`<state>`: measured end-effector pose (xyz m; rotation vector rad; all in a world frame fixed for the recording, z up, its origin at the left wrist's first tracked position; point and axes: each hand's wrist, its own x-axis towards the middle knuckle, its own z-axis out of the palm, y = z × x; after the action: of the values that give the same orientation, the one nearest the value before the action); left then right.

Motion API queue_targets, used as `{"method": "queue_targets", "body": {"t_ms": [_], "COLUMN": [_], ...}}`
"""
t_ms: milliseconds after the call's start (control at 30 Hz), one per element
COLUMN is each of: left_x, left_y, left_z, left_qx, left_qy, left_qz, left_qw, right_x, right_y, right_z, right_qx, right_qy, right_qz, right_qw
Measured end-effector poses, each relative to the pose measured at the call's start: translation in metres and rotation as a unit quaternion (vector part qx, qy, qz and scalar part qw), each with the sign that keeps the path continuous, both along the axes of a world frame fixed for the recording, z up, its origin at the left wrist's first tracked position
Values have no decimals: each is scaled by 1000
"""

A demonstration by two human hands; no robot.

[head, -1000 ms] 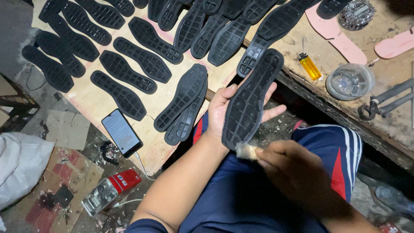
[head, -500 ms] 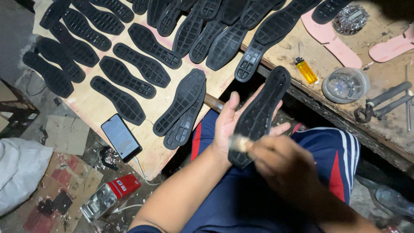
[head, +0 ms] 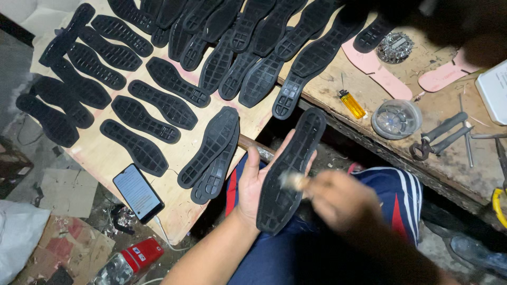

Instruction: The person sits on the floor and uses a brush to apply glue from a container onto the tread side of rubber shoe soles, working one sole at a time and placing finished soles on the bench. They refill the brush from a white glue jug and at the end press a sole onto a shoe upper.

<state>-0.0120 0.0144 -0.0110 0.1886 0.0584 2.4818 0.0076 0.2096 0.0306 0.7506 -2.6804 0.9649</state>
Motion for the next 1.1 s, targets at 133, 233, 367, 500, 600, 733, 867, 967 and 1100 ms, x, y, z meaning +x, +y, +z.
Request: {"method": "queue_targets", "body": {"t_ms": [133, 233, 367, 500, 600, 733, 867, 967, 1100], "left_x": [15, 18, 12, 1, -13, -52, -119, -176, -212], "left_y": [-6, -14, -22, -47, -77, -109, -118, -122, -127], "left_z": [4, 1, -5, -2, 3, 2, -3, 0, -2], "left_qx": [-18, -4, -57, -75, -129, -170, -195, -203, -329], "left_qy": [-23, -49, -101, -104, -152, -90, -89, -88, -178], "left_qz": [-39, -28, 57, 157, 259, 312, 333, 360, 382], "left_qw": [999, 998, 992, 979, 945, 931, 918, 906, 845], "right_x": [-9, 13, 42, 20, 16, 35, 43, 40, 36], "right_y": [0, -15, -21, 38, 85, 120, 122, 117, 112], "right_z": [6, -4, -33, -68, -106, -158, -181, -175, -165], "right_qx": [-75, -15, -48, -230, -522, -623, -609, -587, -567], "right_qy": [70, 109, -20, -155, -330, -395, -398, -407, -421], "right_qz": [-160, 7, 135, -146, -225, -158, -146, -184, -189], "right_qw": [982, 994, 989, 949, 754, 657, 670, 676, 682]}}
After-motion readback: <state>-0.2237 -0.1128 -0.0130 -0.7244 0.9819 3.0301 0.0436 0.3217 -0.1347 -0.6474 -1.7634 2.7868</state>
